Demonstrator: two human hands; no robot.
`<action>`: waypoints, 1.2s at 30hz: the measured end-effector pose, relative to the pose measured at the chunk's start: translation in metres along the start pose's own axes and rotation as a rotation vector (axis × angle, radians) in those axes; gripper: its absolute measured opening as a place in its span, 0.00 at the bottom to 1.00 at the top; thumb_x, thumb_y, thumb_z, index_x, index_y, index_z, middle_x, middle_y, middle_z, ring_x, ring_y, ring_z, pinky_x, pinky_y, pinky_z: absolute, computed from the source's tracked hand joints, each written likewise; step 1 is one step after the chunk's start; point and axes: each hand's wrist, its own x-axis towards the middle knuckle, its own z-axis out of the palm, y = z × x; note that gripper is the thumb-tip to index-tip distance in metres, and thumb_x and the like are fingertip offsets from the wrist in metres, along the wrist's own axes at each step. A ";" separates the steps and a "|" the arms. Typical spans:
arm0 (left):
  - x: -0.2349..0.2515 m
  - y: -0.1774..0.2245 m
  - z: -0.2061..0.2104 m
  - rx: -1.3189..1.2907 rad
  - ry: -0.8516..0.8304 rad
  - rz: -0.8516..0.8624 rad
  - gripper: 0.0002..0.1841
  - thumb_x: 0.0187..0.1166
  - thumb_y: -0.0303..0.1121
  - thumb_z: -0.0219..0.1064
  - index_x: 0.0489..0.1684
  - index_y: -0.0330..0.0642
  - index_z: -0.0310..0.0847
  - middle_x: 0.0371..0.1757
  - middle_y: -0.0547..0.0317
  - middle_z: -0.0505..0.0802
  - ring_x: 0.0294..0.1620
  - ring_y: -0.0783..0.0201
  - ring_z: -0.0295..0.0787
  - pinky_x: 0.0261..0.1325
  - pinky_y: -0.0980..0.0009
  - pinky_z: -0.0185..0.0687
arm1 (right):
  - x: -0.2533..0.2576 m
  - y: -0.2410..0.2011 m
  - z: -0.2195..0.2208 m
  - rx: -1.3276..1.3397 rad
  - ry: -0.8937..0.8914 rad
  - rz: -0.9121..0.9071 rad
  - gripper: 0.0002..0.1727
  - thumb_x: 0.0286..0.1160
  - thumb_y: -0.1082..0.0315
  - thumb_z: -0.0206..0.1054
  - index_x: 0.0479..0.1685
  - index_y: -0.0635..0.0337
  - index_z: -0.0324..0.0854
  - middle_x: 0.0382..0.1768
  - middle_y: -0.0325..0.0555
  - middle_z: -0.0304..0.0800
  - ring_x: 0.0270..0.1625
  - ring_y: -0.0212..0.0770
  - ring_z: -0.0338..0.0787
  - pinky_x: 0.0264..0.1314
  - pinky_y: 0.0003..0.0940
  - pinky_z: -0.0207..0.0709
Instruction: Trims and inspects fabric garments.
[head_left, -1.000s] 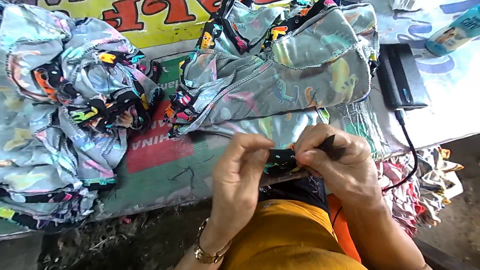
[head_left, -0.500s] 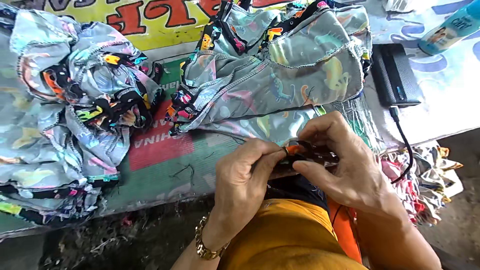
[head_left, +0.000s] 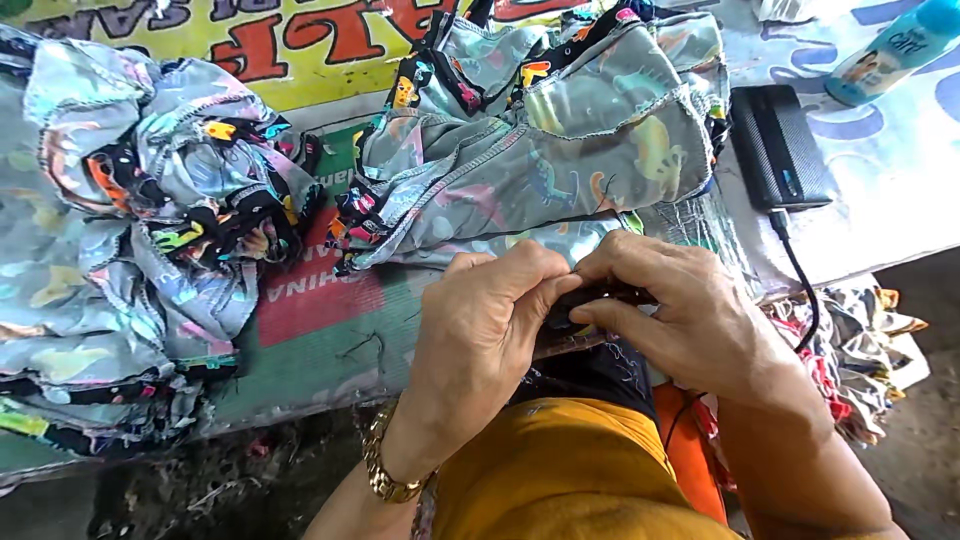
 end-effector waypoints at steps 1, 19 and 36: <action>0.000 0.000 0.000 0.009 -0.003 0.003 0.06 0.84 0.32 0.67 0.41 0.40 0.88 0.37 0.66 0.94 0.40 0.76 0.88 0.51 0.70 0.78 | 0.000 0.001 0.000 0.002 -0.002 -0.005 0.08 0.78 0.58 0.70 0.45 0.50 0.87 0.36 0.26 0.87 0.35 0.19 0.84 0.32 0.18 0.76; -0.033 -0.012 0.001 0.172 -0.157 -0.101 0.07 0.77 0.36 0.68 0.45 0.46 0.85 0.44 0.63 0.89 0.49 0.68 0.85 0.54 0.66 0.79 | -0.013 -0.006 0.031 -0.054 0.216 -0.118 0.05 0.73 0.67 0.72 0.36 0.58 0.81 0.37 0.43 0.85 0.35 0.29 0.84 0.31 0.20 0.76; -0.040 -0.007 -0.003 -0.627 0.221 -0.406 0.08 0.85 0.33 0.65 0.50 0.47 0.90 0.44 0.66 0.94 0.42 0.73 0.92 0.50 0.73 0.91 | -0.034 -0.019 0.057 -0.197 0.304 -0.278 0.03 0.83 0.69 0.61 0.43 0.58 0.77 0.35 0.48 0.86 0.33 0.40 0.84 0.32 0.28 0.74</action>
